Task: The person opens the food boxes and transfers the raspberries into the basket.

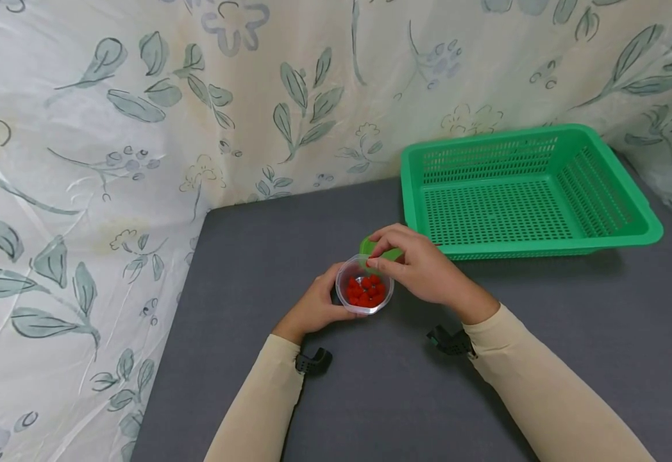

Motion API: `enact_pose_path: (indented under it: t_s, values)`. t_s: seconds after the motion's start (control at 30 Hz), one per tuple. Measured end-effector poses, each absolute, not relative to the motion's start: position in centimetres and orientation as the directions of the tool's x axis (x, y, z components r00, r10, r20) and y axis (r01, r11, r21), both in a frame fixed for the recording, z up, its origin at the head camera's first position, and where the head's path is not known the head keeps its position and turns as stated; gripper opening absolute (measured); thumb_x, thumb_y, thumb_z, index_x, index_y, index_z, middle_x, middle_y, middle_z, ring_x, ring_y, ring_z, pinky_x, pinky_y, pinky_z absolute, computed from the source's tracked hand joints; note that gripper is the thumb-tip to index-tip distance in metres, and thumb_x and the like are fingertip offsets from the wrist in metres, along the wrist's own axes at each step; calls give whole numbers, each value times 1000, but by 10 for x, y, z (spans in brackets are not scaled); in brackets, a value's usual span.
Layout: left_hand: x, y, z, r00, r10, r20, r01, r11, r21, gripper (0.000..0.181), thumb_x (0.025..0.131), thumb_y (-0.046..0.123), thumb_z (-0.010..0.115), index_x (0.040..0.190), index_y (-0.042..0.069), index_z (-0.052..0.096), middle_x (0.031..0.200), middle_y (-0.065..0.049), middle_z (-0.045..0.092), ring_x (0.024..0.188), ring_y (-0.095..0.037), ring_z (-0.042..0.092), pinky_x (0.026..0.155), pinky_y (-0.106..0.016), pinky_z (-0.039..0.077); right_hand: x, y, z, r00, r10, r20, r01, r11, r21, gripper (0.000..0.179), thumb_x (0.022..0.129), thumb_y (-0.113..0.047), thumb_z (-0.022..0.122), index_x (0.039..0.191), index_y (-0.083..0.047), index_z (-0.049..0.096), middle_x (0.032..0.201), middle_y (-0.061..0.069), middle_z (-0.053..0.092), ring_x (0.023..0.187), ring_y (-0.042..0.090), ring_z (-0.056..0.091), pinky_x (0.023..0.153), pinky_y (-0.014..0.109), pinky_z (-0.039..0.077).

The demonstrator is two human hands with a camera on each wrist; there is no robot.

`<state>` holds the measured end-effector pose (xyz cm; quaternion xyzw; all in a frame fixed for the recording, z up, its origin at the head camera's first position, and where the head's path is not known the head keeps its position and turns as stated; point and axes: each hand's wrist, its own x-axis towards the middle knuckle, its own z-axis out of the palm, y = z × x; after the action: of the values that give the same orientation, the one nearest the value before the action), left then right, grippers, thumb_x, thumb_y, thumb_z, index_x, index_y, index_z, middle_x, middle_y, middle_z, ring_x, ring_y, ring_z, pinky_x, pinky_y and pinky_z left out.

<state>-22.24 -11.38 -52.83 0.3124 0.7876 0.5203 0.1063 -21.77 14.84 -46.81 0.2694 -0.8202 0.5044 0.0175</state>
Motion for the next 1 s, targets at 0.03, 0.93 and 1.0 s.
enact_pose_path:
  t_s: [0.03,0.93,1.0]
  values:
    - [-222,-114,-528,-782,602,160,384,265,885,86,84,2,92,156,-6,47,150,-24,59,135,-41,55,115,-56,43,-218,148,-468,-854,-426,299,-459,344,-819,6,104,-15,78,104,-11,74,140,7,63,126,27,59,86,45,58]
    - [-242,-122,-568,-790,596,148,390,302,870,90,84,17,97,160,23,49,150,6,61,135,-16,56,115,-46,43,-217,146,-469,-859,-433,274,-439,346,-829,5,104,-13,77,104,-12,72,135,6,67,126,26,61,99,55,54]
    - [-240,-121,-567,-793,590,149,387,299,872,90,83,13,97,160,19,49,151,2,61,136,-20,56,116,-49,43,-218,146,-470,-857,-434,278,-444,347,-826,5,104,-14,77,104,-12,72,135,6,67,127,26,61,100,57,53]
